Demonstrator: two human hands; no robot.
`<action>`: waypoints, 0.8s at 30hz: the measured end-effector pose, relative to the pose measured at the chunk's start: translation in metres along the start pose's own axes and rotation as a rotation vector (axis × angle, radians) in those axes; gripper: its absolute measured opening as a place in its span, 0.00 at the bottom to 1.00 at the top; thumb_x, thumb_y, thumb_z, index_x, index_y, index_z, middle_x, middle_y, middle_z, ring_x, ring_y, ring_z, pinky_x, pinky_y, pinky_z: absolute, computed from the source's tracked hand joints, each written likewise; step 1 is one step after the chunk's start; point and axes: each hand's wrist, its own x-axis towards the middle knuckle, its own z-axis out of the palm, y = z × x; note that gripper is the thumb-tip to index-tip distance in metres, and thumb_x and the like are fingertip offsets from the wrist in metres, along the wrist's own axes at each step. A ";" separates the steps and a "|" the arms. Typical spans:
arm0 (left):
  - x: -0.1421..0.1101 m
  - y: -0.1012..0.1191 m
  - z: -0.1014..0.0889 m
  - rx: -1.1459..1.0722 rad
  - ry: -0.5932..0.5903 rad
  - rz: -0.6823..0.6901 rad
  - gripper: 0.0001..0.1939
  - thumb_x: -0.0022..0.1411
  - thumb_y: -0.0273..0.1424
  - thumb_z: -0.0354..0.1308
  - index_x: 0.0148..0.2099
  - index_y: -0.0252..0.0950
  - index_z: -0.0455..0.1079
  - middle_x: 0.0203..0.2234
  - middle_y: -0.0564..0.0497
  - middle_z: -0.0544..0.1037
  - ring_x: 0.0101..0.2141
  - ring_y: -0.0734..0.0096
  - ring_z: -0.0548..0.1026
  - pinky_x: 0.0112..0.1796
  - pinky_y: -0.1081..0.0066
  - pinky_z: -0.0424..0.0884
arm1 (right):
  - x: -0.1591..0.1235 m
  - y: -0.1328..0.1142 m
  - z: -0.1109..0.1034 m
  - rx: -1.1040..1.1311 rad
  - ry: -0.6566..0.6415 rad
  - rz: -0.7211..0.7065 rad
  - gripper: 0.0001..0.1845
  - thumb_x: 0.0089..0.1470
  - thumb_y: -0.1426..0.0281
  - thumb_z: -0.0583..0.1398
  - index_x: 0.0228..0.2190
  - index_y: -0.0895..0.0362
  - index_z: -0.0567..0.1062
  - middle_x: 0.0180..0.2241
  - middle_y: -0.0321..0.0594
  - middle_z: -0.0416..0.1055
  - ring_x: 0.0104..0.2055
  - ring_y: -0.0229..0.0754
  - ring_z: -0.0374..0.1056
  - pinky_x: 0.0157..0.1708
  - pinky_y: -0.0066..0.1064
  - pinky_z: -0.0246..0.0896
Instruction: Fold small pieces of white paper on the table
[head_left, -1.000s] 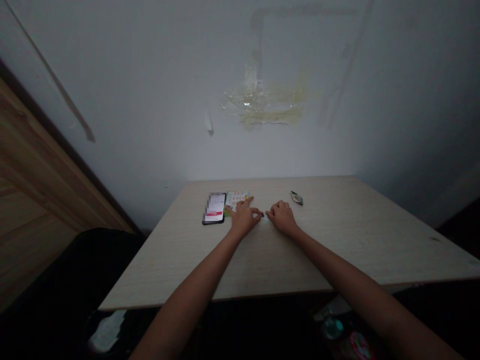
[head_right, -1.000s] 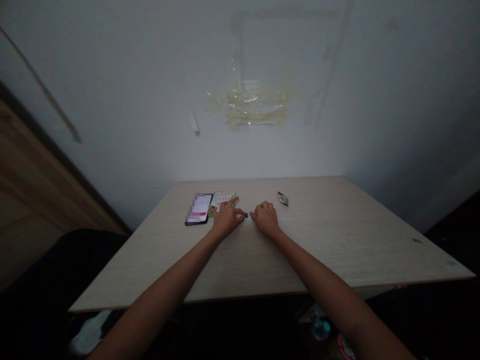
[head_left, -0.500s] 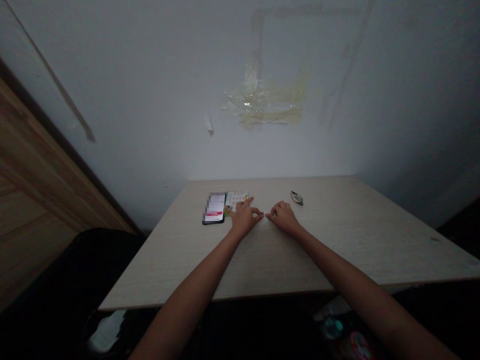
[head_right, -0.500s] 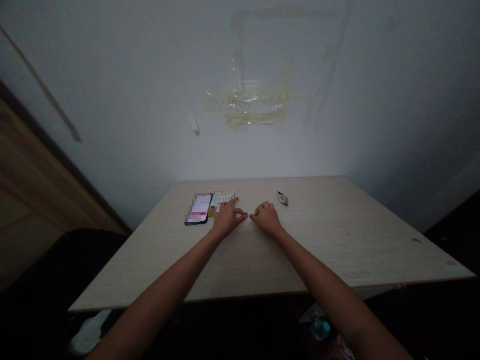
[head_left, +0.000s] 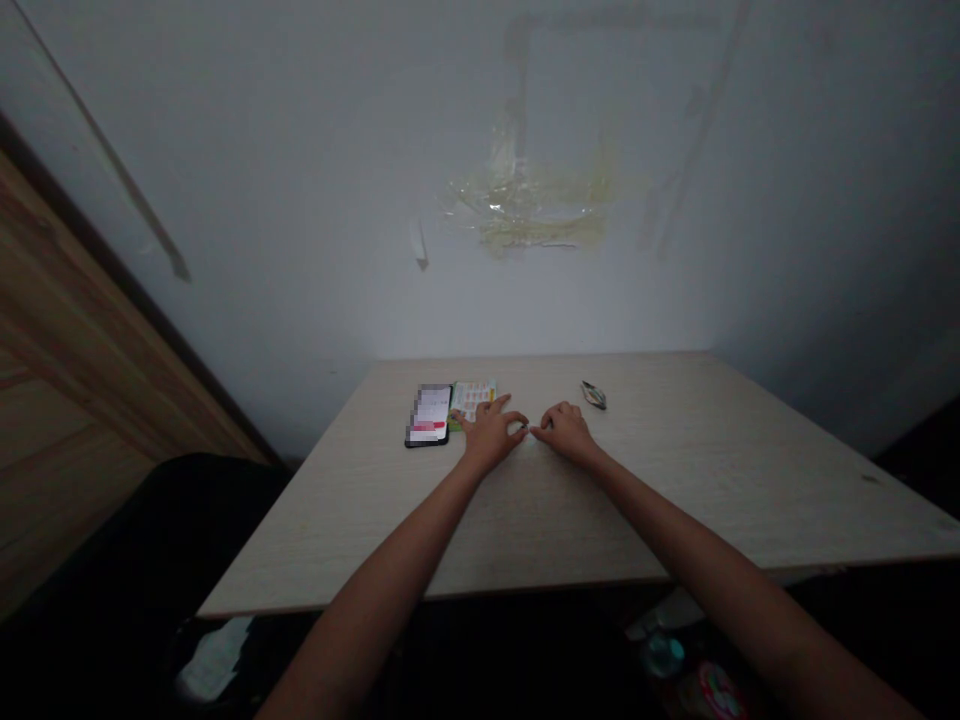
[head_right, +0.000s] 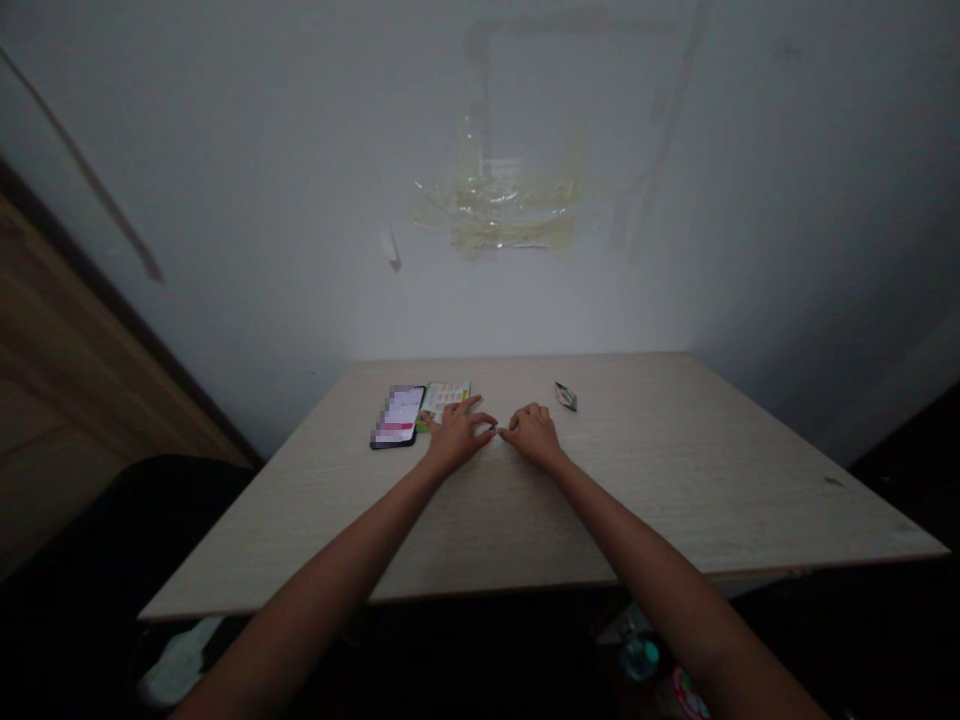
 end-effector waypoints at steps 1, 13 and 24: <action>0.000 0.000 0.000 0.002 -0.001 0.002 0.12 0.62 0.46 0.59 0.46 0.56 0.77 0.65 0.57 0.62 0.63 0.45 0.57 0.56 0.24 0.34 | -0.001 0.001 0.000 0.016 0.013 -0.003 0.13 0.52 0.59 0.65 0.32 0.56 0.77 0.41 0.47 0.68 0.49 0.50 0.61 0.50 0.38 0.55; -0.005 -0.006 -0.006 0.005 -0.023 0.078 0.09 0.63 0.45 0.59 0.41 0.55 0.79 0.63 0.59 0.66 0.63 0.46 0.56 0.55 0.21 0.34 | 0.002 0.012 0.004 0.249 0.132 -0.059 0.10 0.49 0.67 0.66 0.36 0.56 0.77 0.39 0.43 0.73 0.47 0.47 0.65 0.50 0.38 0.58; -0.013 0.004 -0.002 0.050 0.048 0.051 0.09 0.62 0.44 0.59 0.40 0.52 0.79 0.60 0.56 0.70 0.61 0.46 0.58 0.58 0.25 0.30 | -0.013 0.002 -0.017 0.586 0.128 -0.065 0.06 0.51 0.68 0.62 0.34 0.55 0.72 0.32 0.37 0.78 0.37 0.42 0.75 0.41 0.32 0.64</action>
